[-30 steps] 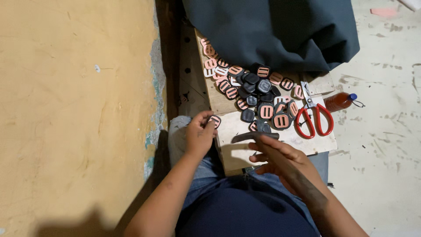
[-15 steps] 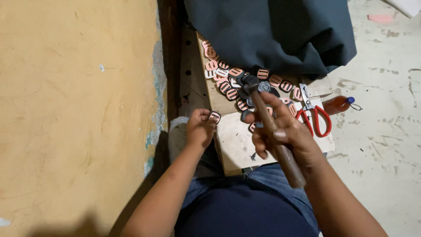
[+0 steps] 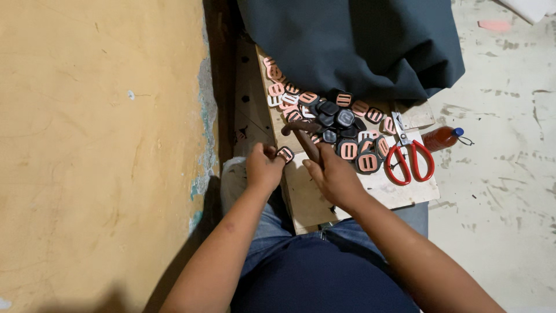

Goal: The person repeatedly picks small black rubber pieces from a pile on a wooden board, places each piece on the board, and uses a wooden mallet to strike and shape it. After each strike, the piece is moved aside and another is selected. Scissors and a bottle are visible nearby but not used.

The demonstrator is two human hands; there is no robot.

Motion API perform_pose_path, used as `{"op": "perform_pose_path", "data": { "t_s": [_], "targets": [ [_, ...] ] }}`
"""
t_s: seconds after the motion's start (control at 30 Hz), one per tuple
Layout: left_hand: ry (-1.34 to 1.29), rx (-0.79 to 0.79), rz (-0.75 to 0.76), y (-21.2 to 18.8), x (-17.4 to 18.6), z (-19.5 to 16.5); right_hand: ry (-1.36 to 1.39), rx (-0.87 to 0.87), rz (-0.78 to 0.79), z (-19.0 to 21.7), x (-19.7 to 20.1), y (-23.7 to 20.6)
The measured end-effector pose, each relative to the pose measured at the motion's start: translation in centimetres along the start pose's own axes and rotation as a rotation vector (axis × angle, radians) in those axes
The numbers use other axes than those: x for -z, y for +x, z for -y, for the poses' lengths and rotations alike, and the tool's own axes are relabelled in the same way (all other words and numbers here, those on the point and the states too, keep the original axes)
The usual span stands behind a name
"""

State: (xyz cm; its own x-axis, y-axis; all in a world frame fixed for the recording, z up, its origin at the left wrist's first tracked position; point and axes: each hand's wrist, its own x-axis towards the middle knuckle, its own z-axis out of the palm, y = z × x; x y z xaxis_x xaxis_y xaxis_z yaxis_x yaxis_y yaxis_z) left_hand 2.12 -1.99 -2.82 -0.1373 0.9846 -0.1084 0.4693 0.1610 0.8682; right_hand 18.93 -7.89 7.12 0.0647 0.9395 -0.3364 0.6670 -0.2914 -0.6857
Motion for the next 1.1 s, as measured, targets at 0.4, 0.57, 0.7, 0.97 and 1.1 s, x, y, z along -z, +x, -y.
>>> {"op": "perform_pose_path", "data": {
  "t_s": [0.4, 0.57, 0.7, 0.97, 1.1],
  "targets": [
    [-0.38, 0.208, 0.115, -0.1, -1.0, 1.5, -0.084, 0.112, 0.006, -2.2, -2.1, 0.3],
    [-0.501, 0.213, 0.143, -0.4, -0.7, 1.2, 0.04, 0.155, -0.059, -2.5, -2.3, 0.1],
    [-0.55, 0.216, 0.162, -0.5, -0.6, 1.1, 0.064, 0.041, 0.039, -2.4, -2.2, 0.2],
    [-0.455, 0.154, 0.082, -0.6, -1.2, 2.2, 0.091, -0.052, 0.141, -1.0, -1.6, -0.3],
    [-0.636, 0.263, 0.092, -0.5, -1.0, 2.4, 0.238, -0.09, 0.084, -0.8, -1.4, -0.6]
  ]
}}
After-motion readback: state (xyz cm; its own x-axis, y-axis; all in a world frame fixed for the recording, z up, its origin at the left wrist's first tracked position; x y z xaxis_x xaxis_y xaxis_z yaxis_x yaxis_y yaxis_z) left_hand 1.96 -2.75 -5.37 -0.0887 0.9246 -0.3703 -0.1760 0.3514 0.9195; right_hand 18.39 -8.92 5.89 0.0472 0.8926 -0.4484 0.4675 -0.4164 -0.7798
